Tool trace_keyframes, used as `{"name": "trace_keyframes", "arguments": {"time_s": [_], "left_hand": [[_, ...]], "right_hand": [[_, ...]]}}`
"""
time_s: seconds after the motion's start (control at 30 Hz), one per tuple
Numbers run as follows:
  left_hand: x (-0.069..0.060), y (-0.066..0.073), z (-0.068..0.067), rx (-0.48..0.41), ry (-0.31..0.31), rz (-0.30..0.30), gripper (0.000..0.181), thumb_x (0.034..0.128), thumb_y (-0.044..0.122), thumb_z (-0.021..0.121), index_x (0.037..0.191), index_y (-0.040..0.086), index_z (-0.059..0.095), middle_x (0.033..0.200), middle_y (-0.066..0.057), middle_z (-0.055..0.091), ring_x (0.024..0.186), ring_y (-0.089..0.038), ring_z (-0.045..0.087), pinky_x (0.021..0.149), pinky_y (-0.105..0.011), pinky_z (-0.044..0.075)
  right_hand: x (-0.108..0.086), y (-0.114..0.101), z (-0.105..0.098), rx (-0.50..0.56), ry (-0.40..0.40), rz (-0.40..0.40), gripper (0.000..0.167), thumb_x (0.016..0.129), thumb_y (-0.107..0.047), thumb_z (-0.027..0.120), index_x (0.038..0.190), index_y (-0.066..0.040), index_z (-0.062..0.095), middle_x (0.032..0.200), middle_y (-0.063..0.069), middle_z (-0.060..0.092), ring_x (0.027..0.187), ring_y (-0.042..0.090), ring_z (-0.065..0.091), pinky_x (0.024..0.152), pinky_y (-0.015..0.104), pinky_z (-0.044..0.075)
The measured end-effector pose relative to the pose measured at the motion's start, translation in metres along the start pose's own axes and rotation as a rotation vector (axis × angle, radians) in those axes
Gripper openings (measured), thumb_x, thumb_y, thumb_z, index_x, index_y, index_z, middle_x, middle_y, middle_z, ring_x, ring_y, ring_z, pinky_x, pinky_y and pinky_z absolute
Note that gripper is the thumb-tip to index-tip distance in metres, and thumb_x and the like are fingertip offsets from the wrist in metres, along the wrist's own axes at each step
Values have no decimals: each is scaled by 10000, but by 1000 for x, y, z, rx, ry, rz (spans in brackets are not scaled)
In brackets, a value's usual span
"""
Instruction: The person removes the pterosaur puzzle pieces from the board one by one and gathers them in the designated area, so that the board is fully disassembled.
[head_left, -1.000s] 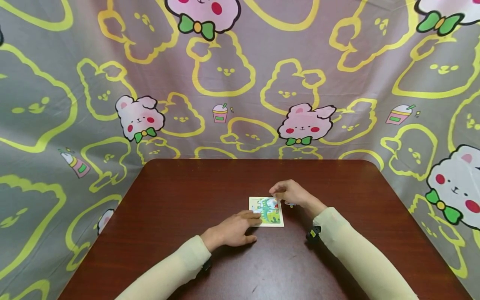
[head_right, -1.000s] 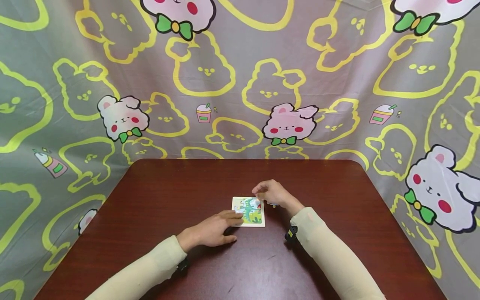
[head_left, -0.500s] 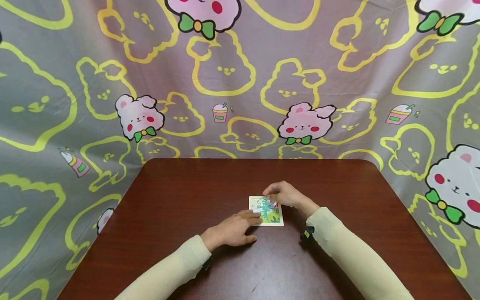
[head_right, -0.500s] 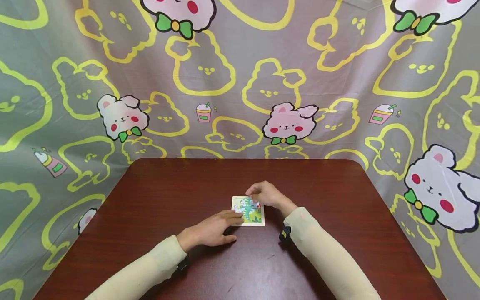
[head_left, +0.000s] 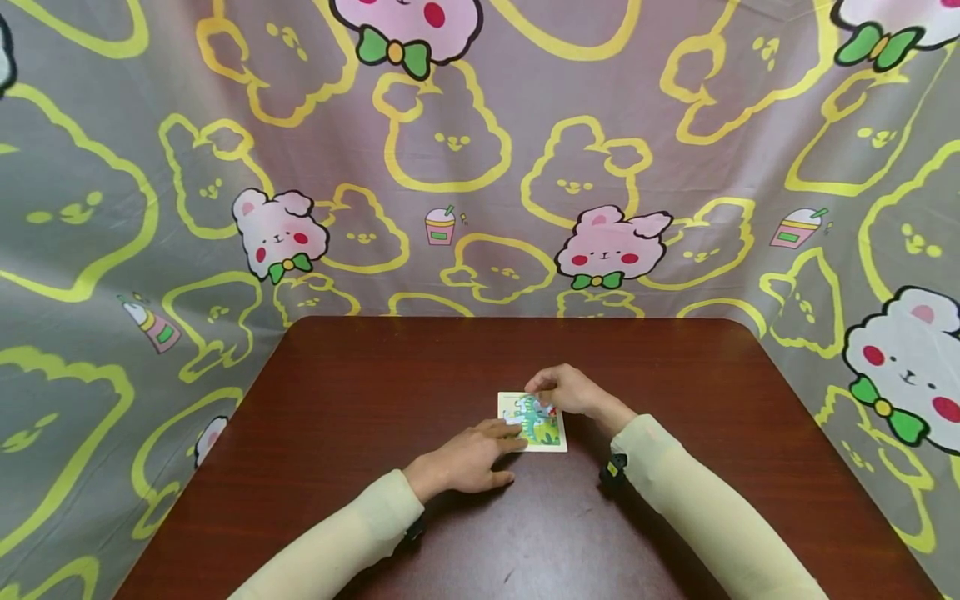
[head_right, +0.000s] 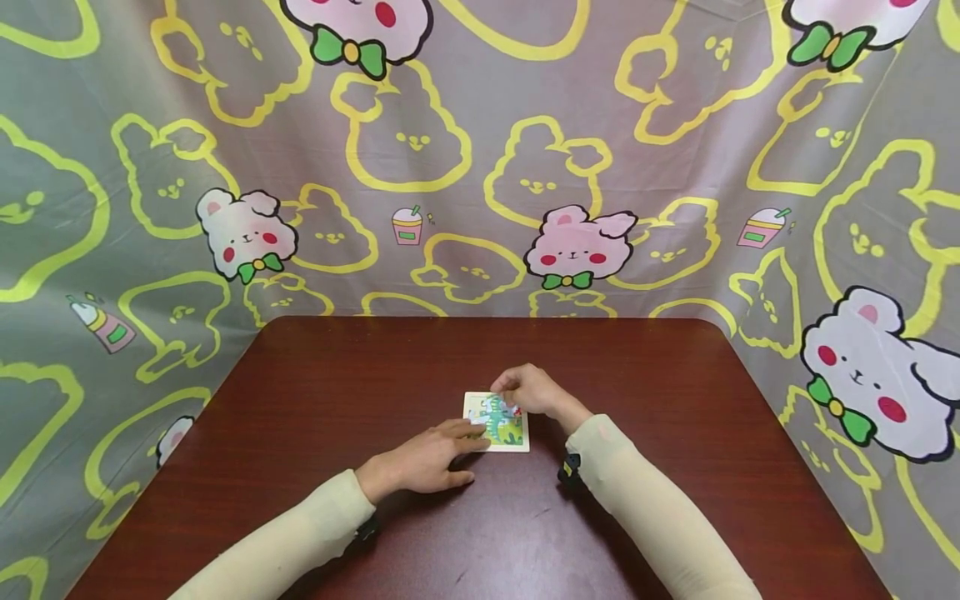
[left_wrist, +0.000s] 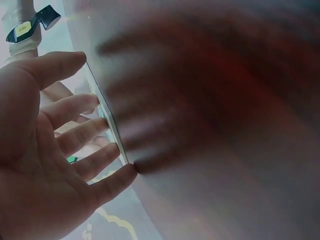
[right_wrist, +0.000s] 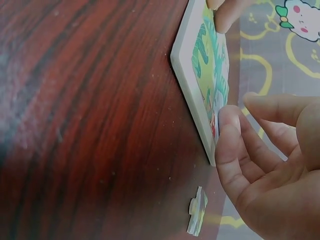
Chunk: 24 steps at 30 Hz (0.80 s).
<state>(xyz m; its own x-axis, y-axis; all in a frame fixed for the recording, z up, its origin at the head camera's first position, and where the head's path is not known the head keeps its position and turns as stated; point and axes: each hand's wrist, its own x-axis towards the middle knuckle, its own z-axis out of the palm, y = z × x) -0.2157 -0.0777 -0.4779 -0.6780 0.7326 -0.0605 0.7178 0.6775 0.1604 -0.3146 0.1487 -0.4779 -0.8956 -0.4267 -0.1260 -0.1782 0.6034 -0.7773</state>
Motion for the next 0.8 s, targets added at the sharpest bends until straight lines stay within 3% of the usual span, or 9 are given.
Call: {"name": "trace_keyframes", "arguments": {"time_s": [0.37,0.8], "left_hand": [[0,2,-2,0,0,-6,552,932,380,666,1438,186,557,1549,-34,472,1441,-302,419,1089,-479,470],[0,0,-2,-32,-17,-7,552,933,374,665,1438,176,556,1560,-7,461,1461,-288,403,1140,-455,424]], "right_hand": [[3,2,2,18,2,4,226,888,53,615,1027,-62,752,982,72,748,800,156,625,629,245,508],[5,6,4,73,4,8,217,907,60,602,1016,-60,747,958,82,729,748,154,620,590,266,517]]}}
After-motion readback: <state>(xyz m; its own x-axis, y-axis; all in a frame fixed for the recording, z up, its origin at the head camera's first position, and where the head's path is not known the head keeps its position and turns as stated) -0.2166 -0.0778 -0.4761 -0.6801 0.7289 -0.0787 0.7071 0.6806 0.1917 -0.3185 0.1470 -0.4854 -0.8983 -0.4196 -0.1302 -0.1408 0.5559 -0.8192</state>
